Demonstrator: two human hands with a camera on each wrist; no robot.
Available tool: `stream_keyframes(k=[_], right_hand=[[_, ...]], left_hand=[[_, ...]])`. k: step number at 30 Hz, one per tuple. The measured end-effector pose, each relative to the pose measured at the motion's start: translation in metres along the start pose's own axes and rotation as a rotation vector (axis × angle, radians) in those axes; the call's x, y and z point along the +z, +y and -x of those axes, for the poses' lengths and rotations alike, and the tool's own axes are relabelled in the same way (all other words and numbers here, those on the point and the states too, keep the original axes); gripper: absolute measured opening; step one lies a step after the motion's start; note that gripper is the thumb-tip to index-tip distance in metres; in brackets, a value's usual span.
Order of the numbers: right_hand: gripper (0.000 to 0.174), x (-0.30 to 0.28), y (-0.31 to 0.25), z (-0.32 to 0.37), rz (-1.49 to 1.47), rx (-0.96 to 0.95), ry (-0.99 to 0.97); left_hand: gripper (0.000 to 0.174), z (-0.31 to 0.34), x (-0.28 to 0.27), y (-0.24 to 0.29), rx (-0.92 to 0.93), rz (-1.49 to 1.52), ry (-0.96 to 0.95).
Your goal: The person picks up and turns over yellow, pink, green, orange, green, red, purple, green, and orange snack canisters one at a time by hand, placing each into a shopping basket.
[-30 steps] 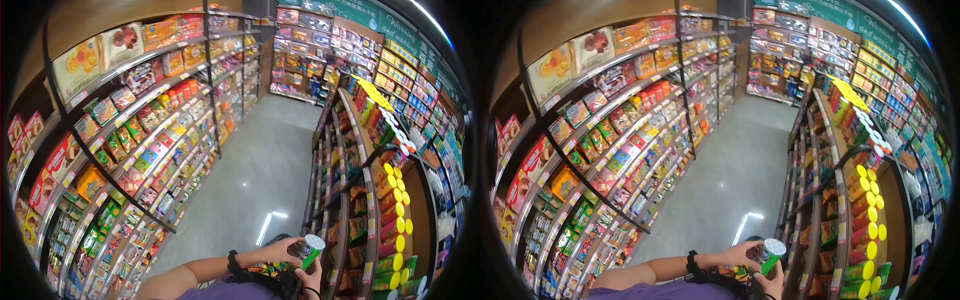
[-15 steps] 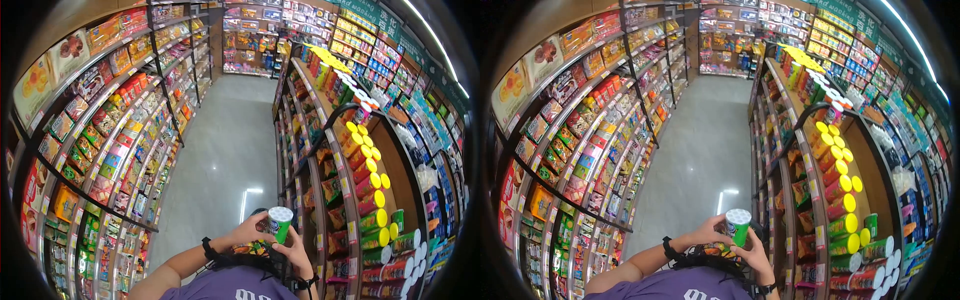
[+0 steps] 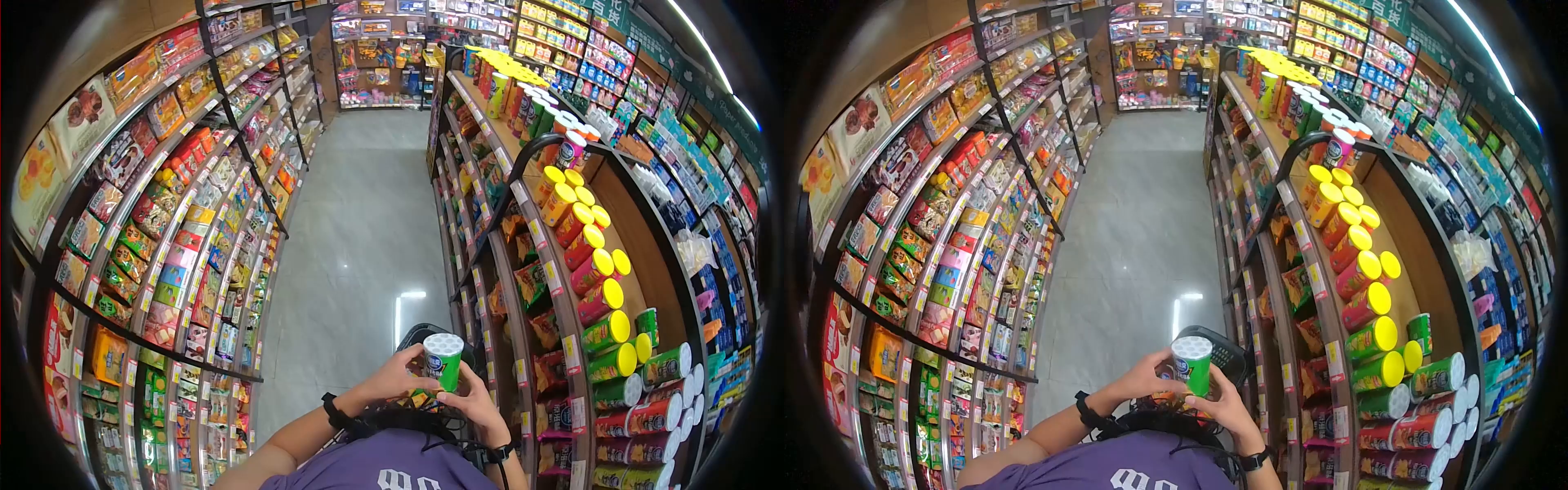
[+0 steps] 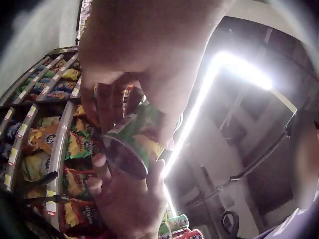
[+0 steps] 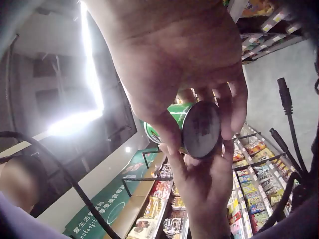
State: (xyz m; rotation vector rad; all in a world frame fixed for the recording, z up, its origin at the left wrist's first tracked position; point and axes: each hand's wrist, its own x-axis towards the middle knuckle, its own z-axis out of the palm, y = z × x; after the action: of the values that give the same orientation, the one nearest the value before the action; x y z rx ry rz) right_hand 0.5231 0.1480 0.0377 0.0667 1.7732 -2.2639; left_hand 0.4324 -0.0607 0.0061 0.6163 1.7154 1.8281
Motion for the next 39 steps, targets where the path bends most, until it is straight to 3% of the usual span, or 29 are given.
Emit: stream_keyframes(k=[14,20,24,29,30,35,37,39], right_hand=[[0.085,-0.009,0.013,-0.004,-0.055,0.011,0.085],[0.088,-0.010,0.028,-0.009,-0.129,-0.012,0.146],[0.070,-0.024,0.038,-0.019,-0.254,0.093,0.204],[0.048,-0.103,0.156,-0.056,-0.453,0.285,0.446],[0.045,-0.118,0.177,-0.063,-0.384,0.394,0.539],[0.046,-0.187,0.340,-0.086,-0.430,0.665,0.701],[0.051,-0.200,0.395,-0.097,-0.274,0.783,0.743],[0.061,-0.213,0.457,-0.112,0.023,0.834,0.686]], left_hand=[[0.071,-0.020,0.004,-0.013,0.037,-0.006,0.054],[0.060,-0.023,0.009,-0.006,-0.168,0.198,0.081],[0.053,-0.026,0.003,-0.016,-0.241,0.235,0.023],[0.037,-0.028,-0.012,-0.038,-0.325,0.171,0.102],[0.034,-0.027,-0.016,-0.046,-0.353,0.193,0.136],[0.031,-0.012,-0.053,-0.100,-0.534,0.375,0.337],[0.032,-0.005,-0.068,-0.131,-0.540,0.624,0.561],[0.032,0.010,-0.078,-0.166,-0.584,0.670,0.639]])
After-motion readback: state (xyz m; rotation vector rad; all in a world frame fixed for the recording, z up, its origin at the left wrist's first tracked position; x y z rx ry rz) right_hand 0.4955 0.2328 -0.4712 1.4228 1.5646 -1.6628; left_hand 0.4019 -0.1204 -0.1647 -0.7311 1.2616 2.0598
